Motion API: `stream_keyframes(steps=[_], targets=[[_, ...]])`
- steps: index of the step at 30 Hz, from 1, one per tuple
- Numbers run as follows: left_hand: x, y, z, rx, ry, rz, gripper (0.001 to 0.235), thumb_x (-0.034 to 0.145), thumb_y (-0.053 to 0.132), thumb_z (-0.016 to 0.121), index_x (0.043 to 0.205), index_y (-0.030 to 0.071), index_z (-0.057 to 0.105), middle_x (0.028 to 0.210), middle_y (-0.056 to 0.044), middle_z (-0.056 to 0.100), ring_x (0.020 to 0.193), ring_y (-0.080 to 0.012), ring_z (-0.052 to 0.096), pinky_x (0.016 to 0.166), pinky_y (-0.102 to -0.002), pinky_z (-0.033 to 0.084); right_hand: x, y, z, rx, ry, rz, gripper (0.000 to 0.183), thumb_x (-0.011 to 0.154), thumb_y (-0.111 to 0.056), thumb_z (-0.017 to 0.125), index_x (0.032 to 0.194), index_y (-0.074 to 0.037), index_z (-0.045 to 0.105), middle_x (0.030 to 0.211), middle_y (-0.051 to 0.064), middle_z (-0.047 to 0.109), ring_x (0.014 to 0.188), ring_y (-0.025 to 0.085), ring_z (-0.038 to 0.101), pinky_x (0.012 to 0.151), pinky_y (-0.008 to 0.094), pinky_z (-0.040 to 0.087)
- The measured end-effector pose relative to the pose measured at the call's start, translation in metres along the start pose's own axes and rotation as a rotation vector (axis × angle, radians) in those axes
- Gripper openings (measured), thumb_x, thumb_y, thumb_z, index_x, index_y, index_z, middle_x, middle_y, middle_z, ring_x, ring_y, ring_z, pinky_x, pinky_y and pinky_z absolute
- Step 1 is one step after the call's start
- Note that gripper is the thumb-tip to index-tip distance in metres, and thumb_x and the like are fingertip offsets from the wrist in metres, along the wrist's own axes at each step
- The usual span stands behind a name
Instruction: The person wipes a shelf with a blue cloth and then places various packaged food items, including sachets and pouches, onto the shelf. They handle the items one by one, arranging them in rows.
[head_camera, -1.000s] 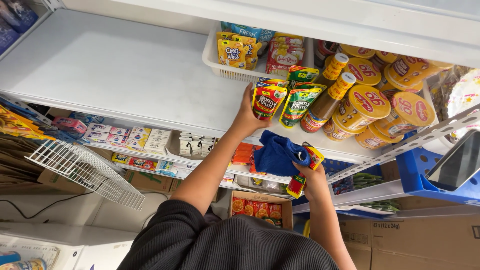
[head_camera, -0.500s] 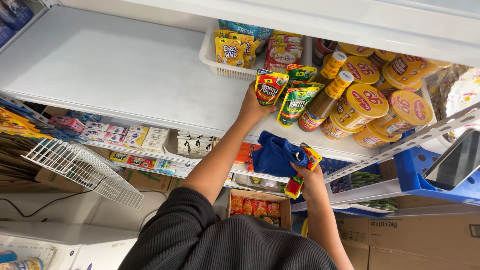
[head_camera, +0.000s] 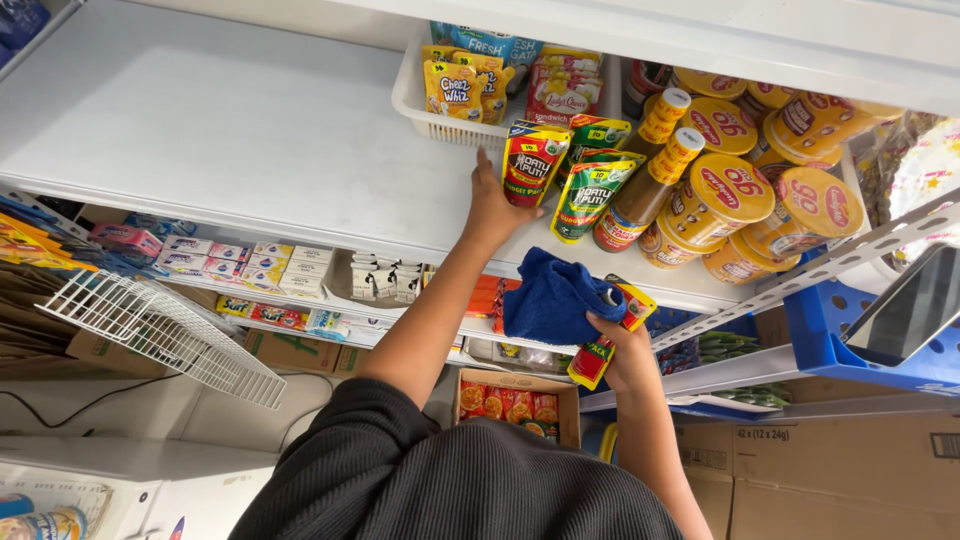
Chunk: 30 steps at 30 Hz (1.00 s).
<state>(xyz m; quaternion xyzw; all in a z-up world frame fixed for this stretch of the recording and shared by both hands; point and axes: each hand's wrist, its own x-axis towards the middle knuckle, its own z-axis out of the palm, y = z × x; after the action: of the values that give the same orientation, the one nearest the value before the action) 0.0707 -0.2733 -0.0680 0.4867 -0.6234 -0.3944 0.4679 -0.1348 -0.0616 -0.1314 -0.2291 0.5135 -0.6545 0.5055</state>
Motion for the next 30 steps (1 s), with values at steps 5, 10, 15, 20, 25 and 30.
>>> stream_keyframes(steps=[5,10,15,20,25,30], targets=[[-0.067,0.030,-0.035,-0.173,-0.045,0.138,0.083,0.085,0.027,0.083,0.148,-0.002,0.037,0.146,-0.030,0.039,0.143,-0.0466,0.036,0.119,-0.056,0.033,-0.006,-0.015,0.007,0.092,-0.051,0.011,0.045,0.076,0.002,0.080,0.117,-0.008,0.063,0.101,0.016,0.072,0.092,0.038,0.073,0.083,0.056,0.058],[-0.117,0.021,-0.034,-0.735,-0.590,0.210,0.102,0.078,0.067,0.077,0.157,0.014,0.039,0.151,-0.018,0.049,0.143,-0.0293,0.039,0.122,-0.050,0.023,-0.004,-0.011,0.003,0.155,-0.164,0.001,0.046,0.077,0.003,0.078,0.119,-0.008,0.062,0.110,0.017,0.071,0.102,0.041,0.071,0.086,0.062,0.055],[-0.151,-0.002,-0.022,-0.717,-0.414,-0.308,0.061,0.067,0.007,0.094,0.123,0.004,0.071,0.113,-0.015,0.074,0.104,-0.0258,0.071,0.095,-0.044,0.057,0.013,0.001,-0.007,0.242,-0.252,0.222,0.047,0.084,-0.013,0.073,0.128,-0.013,0.057,0.117,0.023,0.070,0.102,0.050,0.069,0.085,0.071,0.055],[-0.147,0.028,-0.034,-0.714,-0.030,-0.264,0.052,0.070,0.014,0.092,0.118,0.008,0.072,0.106,-0.013,0.075,0.096,-0.0220,0.072,0.088,-0.042,0.058,-0.036,-0.063,0.046,0.491,-0.322,0.248,0.064,0.091,-0.048,0.064,0.141,-0.011,0.046,0.135,0.029,0.055,0.117,0.055,0.058,0.087,0.070,0.054],[-0.167,0.101,-0.032,-0.437,-0.090,0.437,0.065,0.085,0.012,0.075,0.140,0.010,0.040,0.125,-0.010,0.059,0.105,-0.0203,0.063,0.100,-0.037,0.050,-0.032,-0.057,0.041,0.556,-0.296,0.195,0.067,0.096,-0.061,0.051,0.141,-0.011,0.047,0.143,0.026,0.052,0.135,0.054,0.049,0.106,0.075,0.037],[-0.210,0.100,0.030,0.078,-0.267,0.912,0.083,0.072,0.076,0.074,0.142,0.035,0.057,0.169,-0.010,0.027,0.152,-0.0590,0.017,0.117,-0.075,0.020,-0.013,-0.027,0.009,0.633,-0.261,0.138,0.072,0.092,-0.060,0.059,0.129,0.001,0.061,0.127,0.031,0.064,0.114,0.052,0.062,0.100,0.066,0.047]])
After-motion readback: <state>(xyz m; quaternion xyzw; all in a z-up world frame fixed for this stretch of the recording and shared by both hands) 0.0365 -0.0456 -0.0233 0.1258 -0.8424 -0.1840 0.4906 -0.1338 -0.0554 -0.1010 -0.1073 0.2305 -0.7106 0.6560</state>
